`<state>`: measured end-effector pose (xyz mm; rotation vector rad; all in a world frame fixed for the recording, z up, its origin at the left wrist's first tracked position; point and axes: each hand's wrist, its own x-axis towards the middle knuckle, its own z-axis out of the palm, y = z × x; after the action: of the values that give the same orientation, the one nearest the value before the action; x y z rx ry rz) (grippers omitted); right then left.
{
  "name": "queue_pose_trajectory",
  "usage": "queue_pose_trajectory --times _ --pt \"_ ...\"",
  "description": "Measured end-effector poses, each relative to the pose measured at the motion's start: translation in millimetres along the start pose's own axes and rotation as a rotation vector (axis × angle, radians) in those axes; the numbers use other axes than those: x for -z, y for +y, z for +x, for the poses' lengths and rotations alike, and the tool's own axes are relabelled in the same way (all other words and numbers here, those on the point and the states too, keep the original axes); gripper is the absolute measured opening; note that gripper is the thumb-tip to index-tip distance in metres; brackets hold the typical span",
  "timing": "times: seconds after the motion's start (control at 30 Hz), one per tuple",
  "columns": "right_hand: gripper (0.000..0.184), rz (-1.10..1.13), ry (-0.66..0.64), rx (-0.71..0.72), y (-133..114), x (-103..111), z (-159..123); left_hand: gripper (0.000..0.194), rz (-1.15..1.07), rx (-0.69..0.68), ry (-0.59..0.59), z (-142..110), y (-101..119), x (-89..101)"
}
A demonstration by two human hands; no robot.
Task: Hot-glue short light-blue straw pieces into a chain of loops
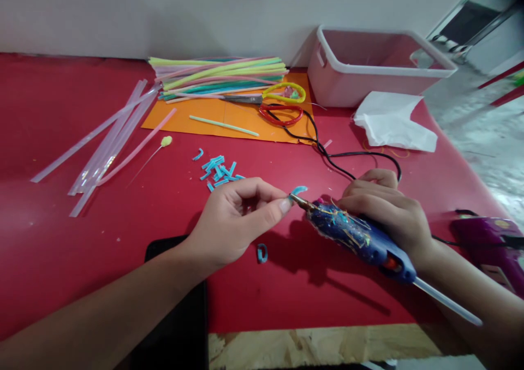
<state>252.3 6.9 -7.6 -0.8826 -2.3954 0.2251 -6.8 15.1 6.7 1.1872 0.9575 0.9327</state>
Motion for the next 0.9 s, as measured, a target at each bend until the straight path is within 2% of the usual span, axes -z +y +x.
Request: queue_pose_trajectory --times 0.57,0.9 --pt "0.007 -0.013 0.04 -0.004 -2.3 1.8 0.1 0.013 -0.078 0.04 0.0 0.5 1.8 -2.4" --pt "0.007 -0.035 0.005 0.003 -1.7 2.8 1.6 0.015 -0.102 0.045 -0.024 -0.9 1.5 -2.6"
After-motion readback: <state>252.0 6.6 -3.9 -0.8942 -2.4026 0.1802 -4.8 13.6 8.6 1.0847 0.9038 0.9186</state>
